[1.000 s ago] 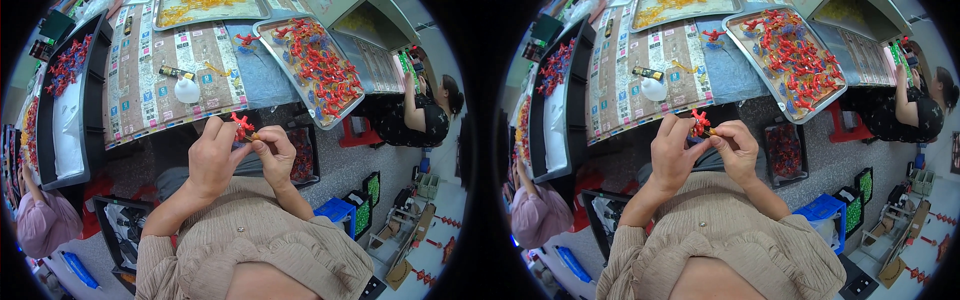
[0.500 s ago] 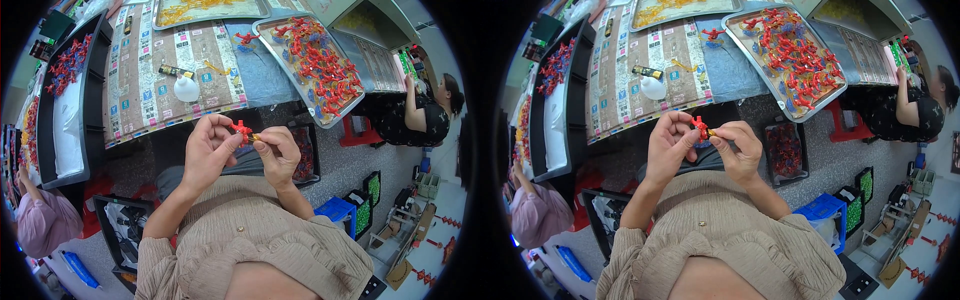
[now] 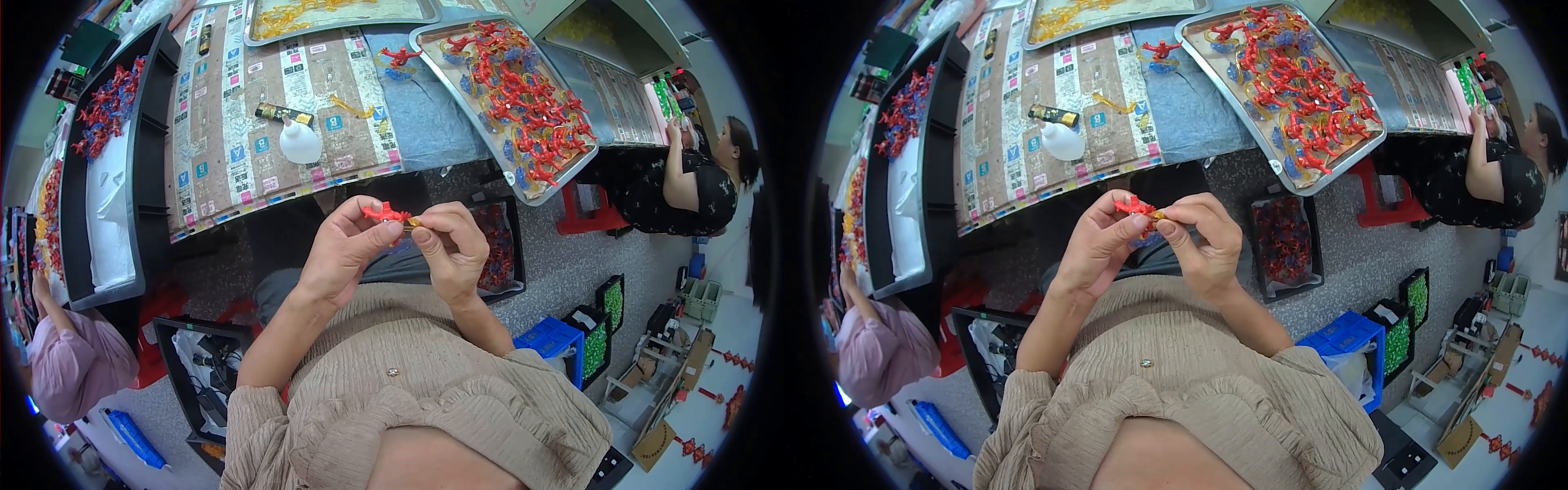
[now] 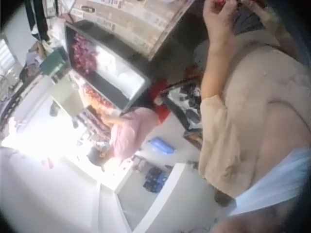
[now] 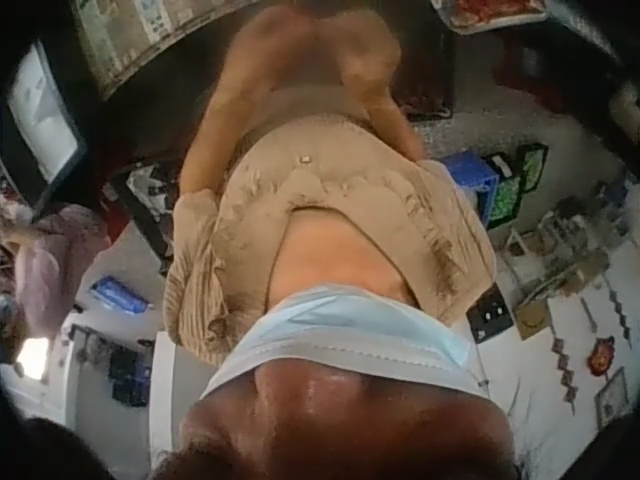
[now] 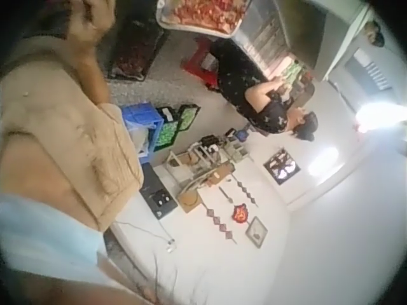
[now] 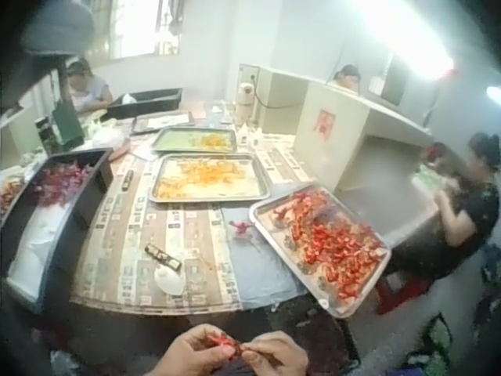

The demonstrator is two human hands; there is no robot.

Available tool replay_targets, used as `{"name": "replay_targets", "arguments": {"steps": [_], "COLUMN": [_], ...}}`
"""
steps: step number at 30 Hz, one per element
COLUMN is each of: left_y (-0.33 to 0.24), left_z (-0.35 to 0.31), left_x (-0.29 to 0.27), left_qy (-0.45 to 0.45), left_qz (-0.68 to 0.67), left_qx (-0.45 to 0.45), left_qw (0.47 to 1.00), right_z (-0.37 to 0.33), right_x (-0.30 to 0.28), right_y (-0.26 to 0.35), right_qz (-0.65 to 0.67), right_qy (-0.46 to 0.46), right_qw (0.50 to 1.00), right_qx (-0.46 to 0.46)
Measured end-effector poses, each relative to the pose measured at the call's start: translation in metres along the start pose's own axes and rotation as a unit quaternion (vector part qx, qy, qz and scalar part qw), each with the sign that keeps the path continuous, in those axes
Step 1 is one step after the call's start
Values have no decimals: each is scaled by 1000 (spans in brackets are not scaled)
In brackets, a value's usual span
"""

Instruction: The person attaches decorative parts to small toy figure bases by applying glue from a glue bottle to the parts, then pressing them onto the bases.

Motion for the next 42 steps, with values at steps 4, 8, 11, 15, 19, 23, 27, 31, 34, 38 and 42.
{"name": "replay_targets", "arguments": {"steps": [4,8,11,15,19,23,27,31,34,38,42], "left_y": [0,2,3,-1,-6,-11,-15,-14,-15,-15,-12], "left_z": [0,1,2,0,-1,-4,-4,-5,-6,-6,-6], "left_x": [7,8,6,8,8,6,8,6,4,2,1], "left_qy": [11,-2,-5,-6,-15,-24,-25,-24,-26,-34,-31], "left_qz": [-25,-33,-12,6,38,75,95,98,98,98,99], "left_qx": [-3,-14,-13,5,19,22,34,41,39,34,29], "left_qw": [1000,999,1000,1000,999,997,995,994,994,994,994], "right_z": [1,1,1,4,4,4,2,3,3,3,1], "right_x": [-3,-5,-5,-5,-5,-4,-3,0,2,4,3], "right_y": [-1,-2,-5,-1,0,3,4,10,6,5,5], "right_qz": [4,19,32,27,24,7,-11,-39,-25,-33,-34], "right_qy": [0,-15,-14,-2,13,30,35,51,47,50,46], "right_qw": [1000,999,998,999,999,999,999,997,998,998,998], "right_qx": [16,42,51,47,44,15,-1,-40,-15,-5,-6]}}
Point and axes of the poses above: each hand's wrist, its own z-axis towards the middle knuckle, its own x-axis out of the palm, y = z × x, the point moved 8 cm from there along z, towards the middle knuckle, and after that the axes turned 11 degrees about z, right-handed, at the moved point
